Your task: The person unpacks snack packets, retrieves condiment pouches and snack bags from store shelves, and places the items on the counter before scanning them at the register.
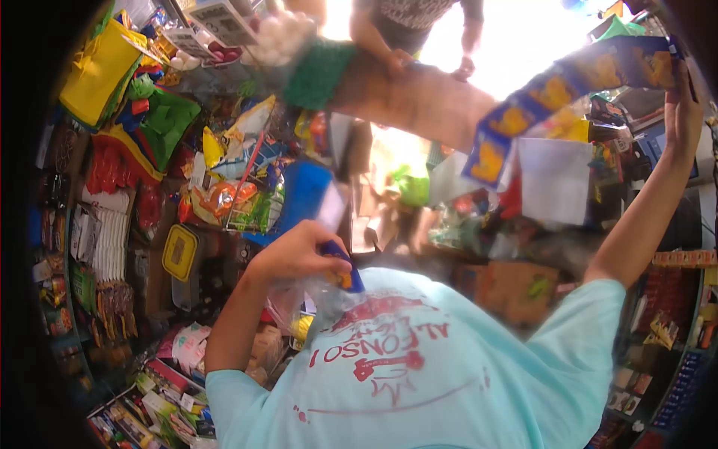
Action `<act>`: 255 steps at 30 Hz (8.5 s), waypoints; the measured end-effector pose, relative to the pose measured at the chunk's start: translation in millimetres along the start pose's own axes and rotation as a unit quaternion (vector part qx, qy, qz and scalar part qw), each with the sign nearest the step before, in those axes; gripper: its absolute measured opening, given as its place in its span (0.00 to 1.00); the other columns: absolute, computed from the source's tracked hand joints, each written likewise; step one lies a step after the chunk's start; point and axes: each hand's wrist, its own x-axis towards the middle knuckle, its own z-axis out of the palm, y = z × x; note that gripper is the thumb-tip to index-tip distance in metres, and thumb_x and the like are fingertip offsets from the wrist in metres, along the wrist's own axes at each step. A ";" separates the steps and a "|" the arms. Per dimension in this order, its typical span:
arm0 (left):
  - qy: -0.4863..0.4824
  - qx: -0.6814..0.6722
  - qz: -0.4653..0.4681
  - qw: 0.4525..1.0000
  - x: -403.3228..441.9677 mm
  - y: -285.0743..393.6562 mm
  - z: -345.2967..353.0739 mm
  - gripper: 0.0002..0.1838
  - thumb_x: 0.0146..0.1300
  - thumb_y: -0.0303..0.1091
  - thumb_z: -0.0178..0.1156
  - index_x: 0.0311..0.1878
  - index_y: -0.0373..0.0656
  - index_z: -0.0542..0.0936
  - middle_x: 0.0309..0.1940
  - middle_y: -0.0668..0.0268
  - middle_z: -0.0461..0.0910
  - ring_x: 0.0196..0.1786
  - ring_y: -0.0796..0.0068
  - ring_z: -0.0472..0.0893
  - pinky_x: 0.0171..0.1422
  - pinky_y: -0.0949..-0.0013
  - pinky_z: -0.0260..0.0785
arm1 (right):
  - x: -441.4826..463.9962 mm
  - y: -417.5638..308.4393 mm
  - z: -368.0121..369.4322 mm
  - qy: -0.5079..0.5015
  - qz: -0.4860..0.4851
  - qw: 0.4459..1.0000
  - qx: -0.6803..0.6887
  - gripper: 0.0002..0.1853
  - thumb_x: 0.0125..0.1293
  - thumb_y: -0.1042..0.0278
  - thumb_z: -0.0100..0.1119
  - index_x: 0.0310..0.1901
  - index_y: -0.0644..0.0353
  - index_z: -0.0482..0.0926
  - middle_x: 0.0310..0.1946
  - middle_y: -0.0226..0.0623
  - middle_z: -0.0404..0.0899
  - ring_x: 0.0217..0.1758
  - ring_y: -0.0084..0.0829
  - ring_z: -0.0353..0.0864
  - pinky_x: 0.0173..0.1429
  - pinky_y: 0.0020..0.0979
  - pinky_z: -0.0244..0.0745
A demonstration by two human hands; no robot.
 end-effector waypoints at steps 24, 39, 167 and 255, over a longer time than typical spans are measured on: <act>0.304 -0.098 -0.043 0.947 -5.4 -10.0 46.5 0.08 0.61 0.30 0.74 0.39 0.36 0.88 0.32 0.69 0.87 0.35 0.84 0.81 0.42 0.76 0.74 | -116.6 412.5 92.8 -0.146 0.223 0.939 -0.216 0.20 0.64 0.57 0.71 0.47 0.68 0.86 0.36 0.43 0.88 0.38 0.32 0.86 0.47 0.32 0.81; 0.574 -0.209 0.024 0.791 55.6 65.8 116.5 0.12 0.67 0.32 0.67 0.47 0.32 0.86 0.38 0.68 0.86 0.40 0.82 0.81 0.46 0.77 0.73 | -338.3 144.9 192.9 -0.789 0.099 0.580 0.176 0.40 0.54 0.48 0.78 0.66 0.58 0.76 0.60 0.46 0.81 0.62 0.44 0.81 0.67 0.41 0.73; 0.810 -0.411 -0.196 0.369 -178.5 -296.7 505.5 0.27 0.67 0.36 0.69 0.66 0.40 0.75 0.39 0.57 0.88 0.43 0.73 0.86 0.47 0.68 0.77 | -986.0 -307.0 578.0 -0.799 -0.217 0.459 0.322 0.43 0.55 0.84 0.61 0.74 0.48 0.63 0.60 0.53 0.67 0.64 0.58 0.74 0.63 0.52 0.77; -0.007 0.250 -0.020 0.968 250.6 -0.1 379.3 0.27 0.63 0.33 0.69 0.65 0.41 0.76 0.49 0.53 0.86 0.52 0.62 0.86 0.56 0.64 0.79 | -406.1 317.0 -651.2 0.266 0.182 0.665 -0.674 0.27 0.61 0.69 0.63 0.64 0.62 0.76 0.51 0.54 0.82 0.59 0.54 0.78 0.65 0.47 0.72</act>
